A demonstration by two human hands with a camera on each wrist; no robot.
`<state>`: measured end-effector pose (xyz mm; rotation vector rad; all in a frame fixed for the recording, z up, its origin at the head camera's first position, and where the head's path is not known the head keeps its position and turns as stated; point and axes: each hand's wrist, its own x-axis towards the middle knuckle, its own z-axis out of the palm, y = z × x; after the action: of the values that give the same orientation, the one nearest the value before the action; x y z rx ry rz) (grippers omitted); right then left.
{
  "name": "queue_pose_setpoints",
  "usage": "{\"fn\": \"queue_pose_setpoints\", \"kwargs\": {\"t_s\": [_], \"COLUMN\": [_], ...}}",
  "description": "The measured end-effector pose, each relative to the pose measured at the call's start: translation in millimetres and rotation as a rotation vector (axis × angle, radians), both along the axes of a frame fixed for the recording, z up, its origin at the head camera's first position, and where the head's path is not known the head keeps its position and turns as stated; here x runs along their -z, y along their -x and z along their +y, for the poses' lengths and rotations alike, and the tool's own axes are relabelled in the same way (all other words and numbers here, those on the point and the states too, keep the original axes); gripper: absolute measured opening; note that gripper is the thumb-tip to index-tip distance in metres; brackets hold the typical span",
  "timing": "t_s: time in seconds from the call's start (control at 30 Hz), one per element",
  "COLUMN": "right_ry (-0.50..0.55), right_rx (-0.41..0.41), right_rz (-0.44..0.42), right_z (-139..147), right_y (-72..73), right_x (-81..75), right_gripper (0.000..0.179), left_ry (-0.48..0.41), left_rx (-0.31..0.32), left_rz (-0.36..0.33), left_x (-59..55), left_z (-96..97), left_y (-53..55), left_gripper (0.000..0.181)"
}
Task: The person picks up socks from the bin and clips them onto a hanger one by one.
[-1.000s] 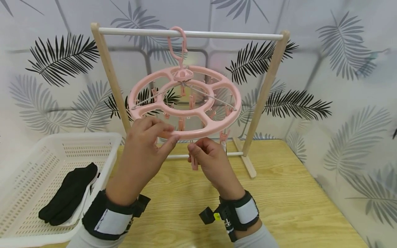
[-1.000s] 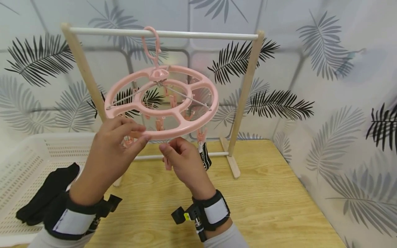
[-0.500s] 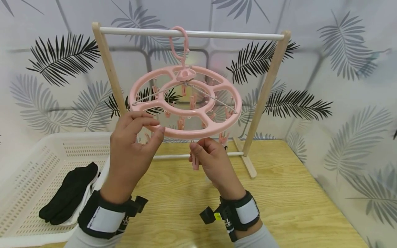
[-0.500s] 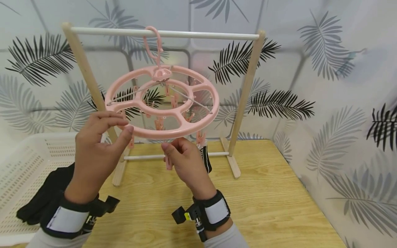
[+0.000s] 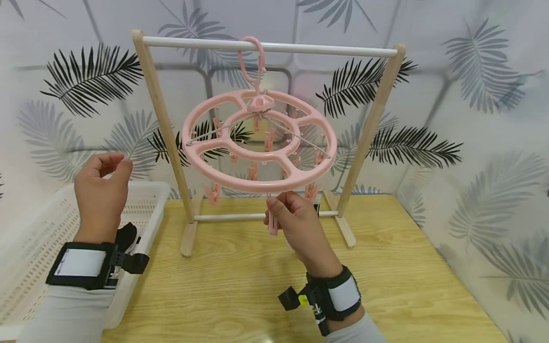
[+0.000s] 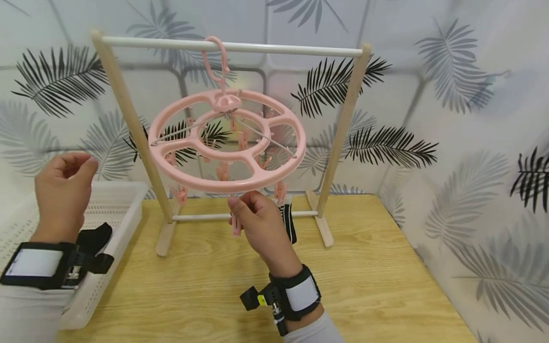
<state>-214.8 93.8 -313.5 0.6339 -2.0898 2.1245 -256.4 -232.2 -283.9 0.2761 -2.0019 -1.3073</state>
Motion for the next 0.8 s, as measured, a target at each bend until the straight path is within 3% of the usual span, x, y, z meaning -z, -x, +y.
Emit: {"fn": "queue_pose_setpoints", "kwargs": {"t_s": [0.1, 0.17, 0.3, 0.4, 0.53, 0.67, 0.8], "right_ry": [0.003, 0.006, 0.016, 0.018, 0.014, 0.007, -0.004], "right_rx": [0.005, 0.004, -0.005, -0.005, -0.005, 0.001, 0.006], "right_rz": [0.005, 0.005, 0.007, 0.005, -0.008, -0.015, -0.019], "right_z": [-0.1, -0.5, -1.7, -0.5, 0.0, 0.9, 3.4], "right_y": [-0.3, 0.2, 1.9, 2.4, 2.5, 2.3, 2.6], "right_x": [1.0, 1.5, 2.4, 2.4, 2.2, 3.4, 3.5], "right_gripper": [0.035, 0.034, 0.034, 0.034, 0.036, 0.037, 0.037], "left_ry": [0.156, 0.317, 0.661, 0.835, 0.907, 0.865, 0.831], "left_rx": [0.013, 0.061, 0.261, 0.394, 0.422, 0.389, 0.344], "left_rz": [-0.122, -0.221, -0.472, -0.618, -0.753, -0.854, -0.849], "left_x": [11.3, 19.7, 39.8, 57.6, 80.9, 99.6, 109.7], "left_z": [-30.5, -49.8, -81.0, -93.5, -100.6, -103.9, -104.1], "left_y": [10.6, 15.6, 22.1, 27.5, 28.5, 25.5, 24.0], "left_gripper": [0.038, 0.042, 0.051, 0.054, 0.047, 0.037, 0.036]}}
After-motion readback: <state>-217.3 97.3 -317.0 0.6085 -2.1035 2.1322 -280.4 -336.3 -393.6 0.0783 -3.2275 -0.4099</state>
